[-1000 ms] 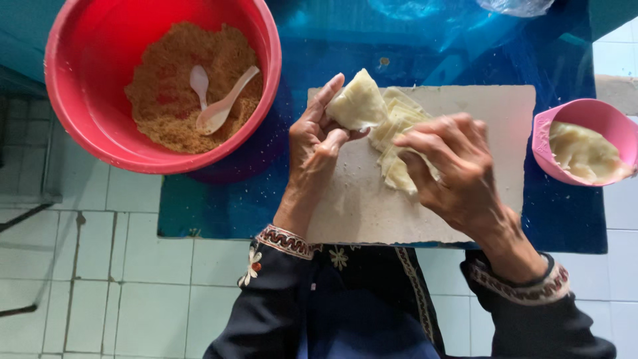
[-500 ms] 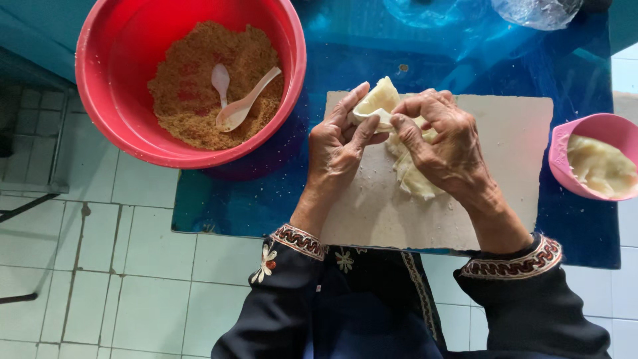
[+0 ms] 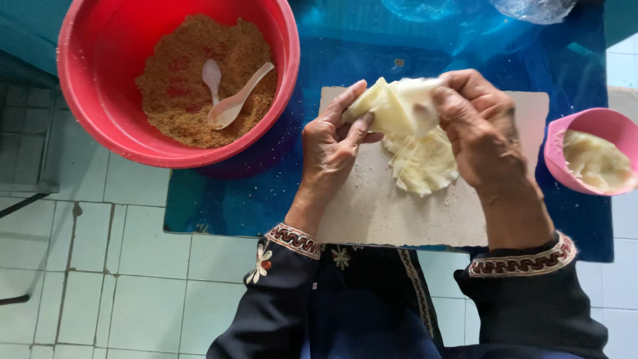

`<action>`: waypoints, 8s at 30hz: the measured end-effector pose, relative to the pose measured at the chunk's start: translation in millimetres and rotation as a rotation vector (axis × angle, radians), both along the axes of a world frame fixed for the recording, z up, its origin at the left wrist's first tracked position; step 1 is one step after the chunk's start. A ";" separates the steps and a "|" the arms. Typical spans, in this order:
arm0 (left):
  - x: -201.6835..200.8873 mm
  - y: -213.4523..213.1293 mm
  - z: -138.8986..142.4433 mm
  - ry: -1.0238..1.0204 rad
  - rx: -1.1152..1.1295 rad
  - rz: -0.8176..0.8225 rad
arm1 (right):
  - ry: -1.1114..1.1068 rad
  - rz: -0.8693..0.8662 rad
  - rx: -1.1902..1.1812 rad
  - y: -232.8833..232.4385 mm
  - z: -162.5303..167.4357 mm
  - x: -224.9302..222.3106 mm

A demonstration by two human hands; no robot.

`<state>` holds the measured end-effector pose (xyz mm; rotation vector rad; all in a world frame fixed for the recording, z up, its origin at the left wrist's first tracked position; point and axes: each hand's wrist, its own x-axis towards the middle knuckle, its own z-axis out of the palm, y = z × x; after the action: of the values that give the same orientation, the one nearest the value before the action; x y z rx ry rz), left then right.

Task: The person sits at a table and makes filled pastries. They spoon brown filling from a red basin onto small dough wrappers, fold the wrappers over the filling by hand, and place the folded pieces in a growing stack on a board, occasionally taking new dough from a pink bowl.

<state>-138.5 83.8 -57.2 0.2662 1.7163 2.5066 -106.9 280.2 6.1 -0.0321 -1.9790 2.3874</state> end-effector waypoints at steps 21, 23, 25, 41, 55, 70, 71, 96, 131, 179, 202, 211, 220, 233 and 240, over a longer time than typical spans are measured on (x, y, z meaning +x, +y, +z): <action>-1.6 -3.4 -4.1 0.014 0.053 0.023 | 0.706 0.033 1.530 26.9 -5.4 70.7; -1.8 -4.2 -3.5 0.028 0.045 0.022 | 0.705 0.033 1.533 22.6 -7.3 79.1; -1.2 -5.0 -2.9 0.032 0.034 0.022 | 0.692 0.025 1.530 20.4 -7.8 84.7; -2.4 -3.7 -5.6 0.023 0.024 0.016 | 0.564 -0.045 1.306 23.0 1.6 84.3; -2.4 -8.4 -3.6 0.037 0.045 -0.096 | 0.694 -0.095 1.322 -39.1 7.1 4.7; 2.5 -3.8 9.7 0.011 -0.085 -0.052 | -0.074 0.083 0.270 -9.9 -2.1 -7.0; 3.1 -4.2 10.7 -0.006 -0.113 -0.052 | -0.088 0.084 0.292 -9.9 -2.0 -6.6; 2.7 -4.3 10.7 0.031 -0.144 0.005 | -0.236 0.065 -0.227 38.8 -6.0 62.5; -0.9 -4.5 3.9 0.062 -0.139 0.010 | 0.556 0.087 1.451 41.9 -6.5 67.2; -0.5 -5.6 2.3 0.013 0.004 -0.106 | 0.673 -0.088 1.378 -20.9 1.2 10.8; 0.4 -2.2 4.3 0.024 -0.157 -0.019 | 0.050 0.035 0.460 -3.9 -5.6 -0.3; -0.2 -1.6 6.3 0.031 -0.115 0.018 | 0.028 0.075 -0.102 22.1 9.9 8.4; -0.3 -2.5 4.4 0.066 -0.163 0.023 | 0.220 -0.088 0.560 55.2 9.6 46.6; -0.8 -3.2 1.0 0.078 -0.127 0.008 | 0.723 0.006 1.530 32.6 -8.8 110.9; -2.2 -3.4 1.3 0.081 -0.135 0.011 | 0.699 0.010 1.512 32.2 -16.6 117.8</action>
<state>-140.7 80.4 -55.9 0.3519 1.9128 2.4048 11.0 312.4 -10.5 0.6883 -2.6064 0.2570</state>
